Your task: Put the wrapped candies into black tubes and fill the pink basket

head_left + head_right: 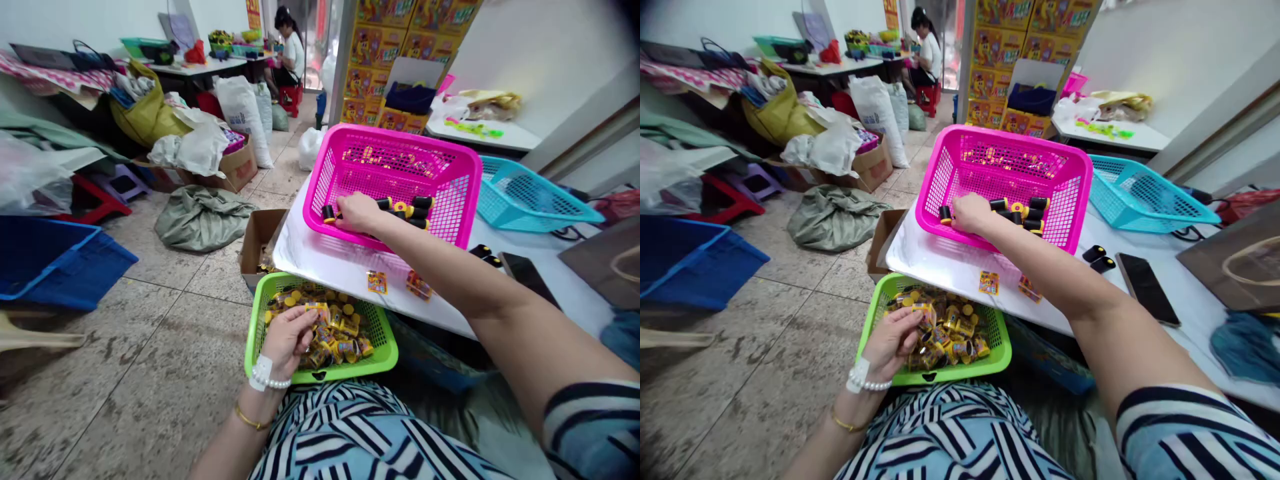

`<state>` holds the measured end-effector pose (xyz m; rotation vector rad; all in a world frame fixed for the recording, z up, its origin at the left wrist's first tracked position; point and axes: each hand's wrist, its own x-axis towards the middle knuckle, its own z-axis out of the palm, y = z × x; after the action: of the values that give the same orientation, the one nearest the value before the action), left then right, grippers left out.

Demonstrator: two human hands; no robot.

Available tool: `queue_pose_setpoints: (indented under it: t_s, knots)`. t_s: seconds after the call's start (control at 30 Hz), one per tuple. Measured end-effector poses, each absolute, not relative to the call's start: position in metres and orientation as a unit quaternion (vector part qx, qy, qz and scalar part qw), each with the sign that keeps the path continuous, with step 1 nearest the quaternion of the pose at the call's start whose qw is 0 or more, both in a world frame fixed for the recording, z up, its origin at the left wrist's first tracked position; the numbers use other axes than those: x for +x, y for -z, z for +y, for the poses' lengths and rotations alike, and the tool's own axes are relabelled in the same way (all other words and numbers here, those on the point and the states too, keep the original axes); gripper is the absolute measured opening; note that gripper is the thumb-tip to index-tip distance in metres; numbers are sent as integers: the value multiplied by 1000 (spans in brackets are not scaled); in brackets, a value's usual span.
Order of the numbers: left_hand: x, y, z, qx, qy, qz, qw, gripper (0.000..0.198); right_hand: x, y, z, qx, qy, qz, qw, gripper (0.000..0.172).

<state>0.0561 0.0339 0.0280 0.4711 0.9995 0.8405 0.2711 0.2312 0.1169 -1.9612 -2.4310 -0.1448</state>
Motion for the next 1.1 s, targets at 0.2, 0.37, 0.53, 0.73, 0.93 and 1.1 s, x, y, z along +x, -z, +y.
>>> queue_pose_setpoints:
  t_s: [0.2,0.37,0.53,0.73,0.93,1.1]
  knots:
    - [55,-33,43,149,-408,366,823,30,282,-158,154,-577,-57,-750,320,36]
    - [69,-36,47,92,-396,338,849,28,268,-132,52,-441,-456,-613,471,31]
    - [81,-39,46,85,-374,315,868,29,262,-79,19,-484,-510,-526,478,29]
    - [87,-40,46,49,-388,319,863,19,267,-78,21,-572,-392,-556,459,26]
    - [90,-38,46,30,-381,320,867,21,259,-77,17,-575,-373,-589,427,25]
    - [90,-32,46,52,-381,341,858,26,255,-67,12,-581,-306,-642,395,26]
